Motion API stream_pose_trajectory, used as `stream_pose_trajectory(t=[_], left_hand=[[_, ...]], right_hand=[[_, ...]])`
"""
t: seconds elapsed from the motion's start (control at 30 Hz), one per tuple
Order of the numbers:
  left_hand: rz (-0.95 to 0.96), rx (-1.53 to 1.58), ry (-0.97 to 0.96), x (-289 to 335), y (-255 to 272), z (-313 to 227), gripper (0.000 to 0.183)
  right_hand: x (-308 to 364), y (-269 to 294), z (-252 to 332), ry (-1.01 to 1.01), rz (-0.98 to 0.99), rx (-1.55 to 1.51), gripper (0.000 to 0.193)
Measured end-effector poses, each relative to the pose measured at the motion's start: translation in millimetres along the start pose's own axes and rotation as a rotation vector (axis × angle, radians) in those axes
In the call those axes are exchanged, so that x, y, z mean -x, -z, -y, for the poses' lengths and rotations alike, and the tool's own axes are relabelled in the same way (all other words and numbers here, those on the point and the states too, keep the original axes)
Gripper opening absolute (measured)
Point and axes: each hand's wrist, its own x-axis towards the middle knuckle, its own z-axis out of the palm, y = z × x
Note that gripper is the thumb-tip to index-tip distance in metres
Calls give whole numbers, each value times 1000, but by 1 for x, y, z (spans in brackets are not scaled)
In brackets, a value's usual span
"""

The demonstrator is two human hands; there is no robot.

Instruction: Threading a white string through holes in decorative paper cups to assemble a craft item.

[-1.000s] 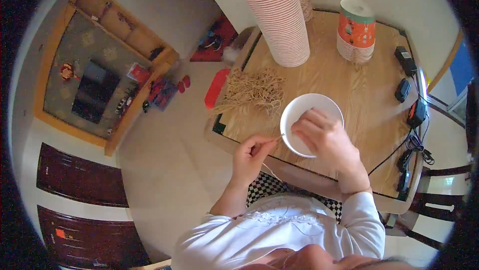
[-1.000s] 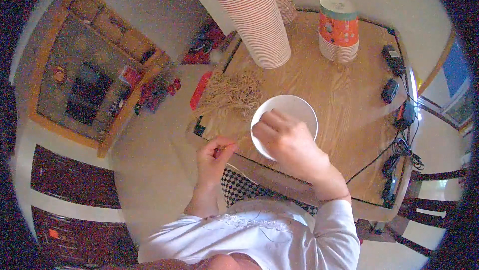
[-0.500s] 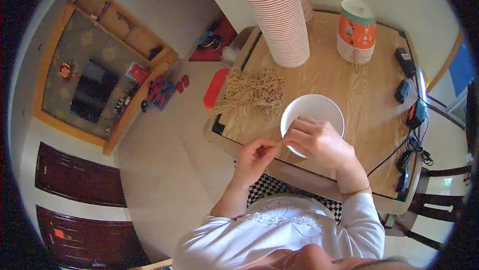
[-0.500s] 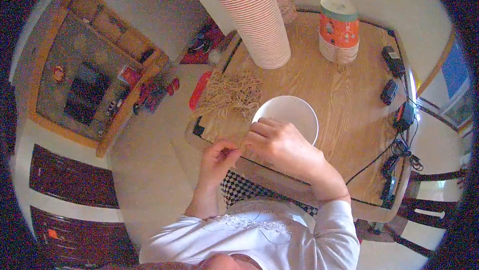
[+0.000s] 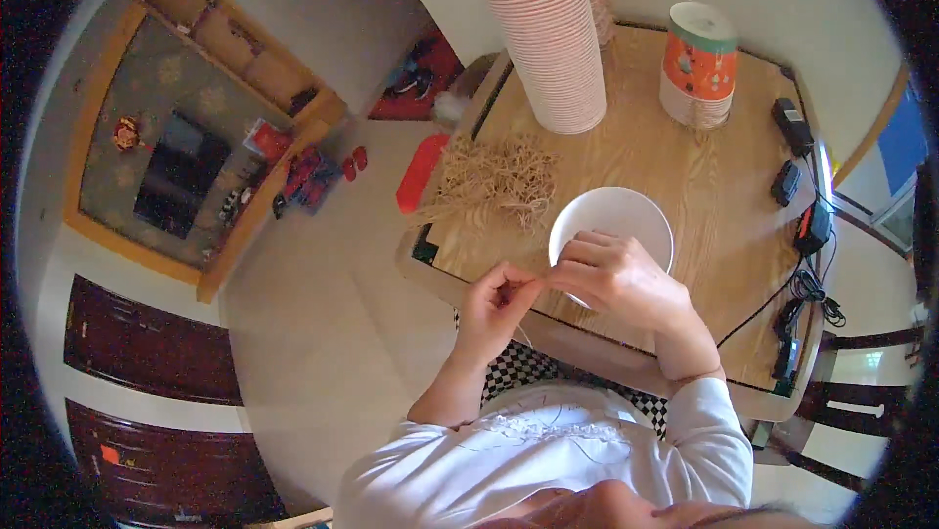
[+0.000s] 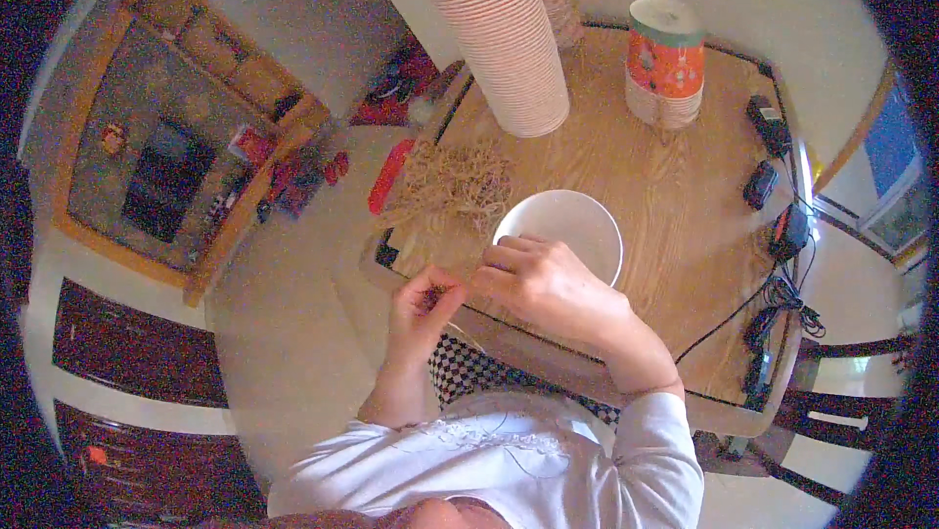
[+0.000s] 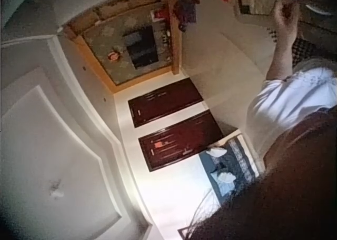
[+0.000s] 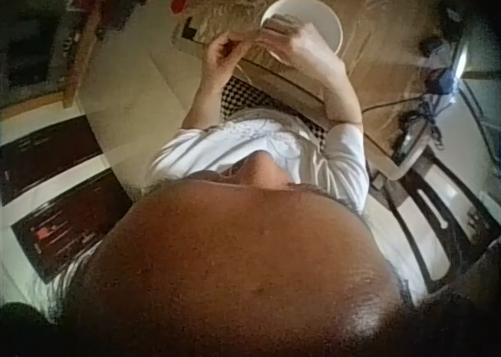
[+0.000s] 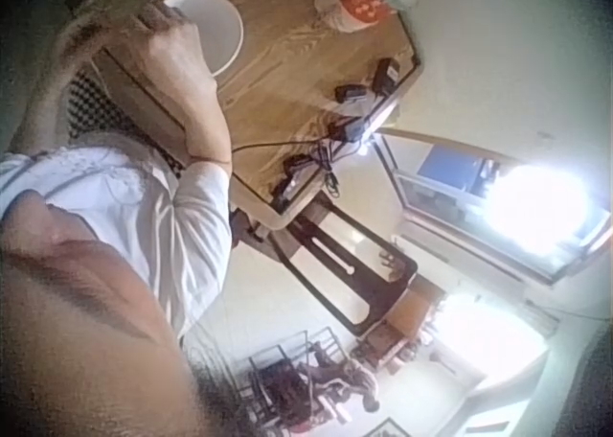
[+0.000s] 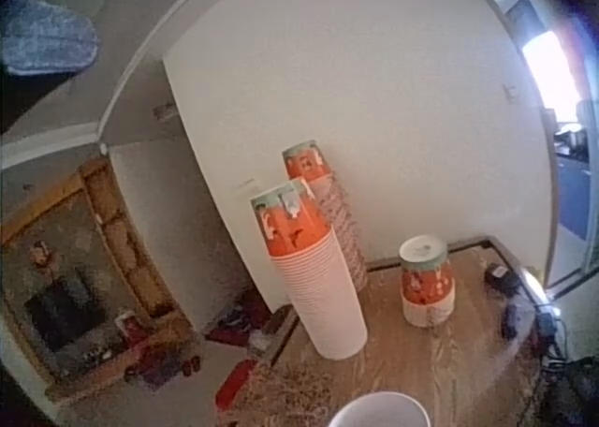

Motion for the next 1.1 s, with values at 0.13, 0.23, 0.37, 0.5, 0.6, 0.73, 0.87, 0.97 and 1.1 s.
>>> stream_pose_trajectory(t=[0.13, 0.23, 0.37, 0.5, 0.6, 0.73, 0.87, 0.97, 1.1], left_hand=[[-7, -88, 34, 2, 0, -3, 4], [-49, -40, 65, 1, -4, -7, 5], [-72, -83, -19, 0, -3, 6, 4], [-53, -64, -75, -1, -2, 8, 4], [-44, -47, -64, -1, -2, 9, 6], [-78, -45, -41, -1, -7, 0, 8], [-68, -78, -54, 1, -10, 1, 7], [-69, -22, -24, 2, -7, 7, 6], [-108, 33, 118, 2, -6, -1, 4]], right_hand=[[0, 0, 3, -57, 20, 23, 17], [1, 2, 3, -82, 20, 63, 17], [-1, 14, 1, -175, -3, -16, 18], [-1, -1, -7, -44, -149, 44, 20], [-4, 0, -4, 35, -99, 45, 18], [-1, 2, -5, 39, -66, 41, 15], [1, -1, -5, -42, -3, 34, 15], [2, 0, -7, -50, 18, 93, 16], [-1, 5, -6, -73, -130, -30, 17]])
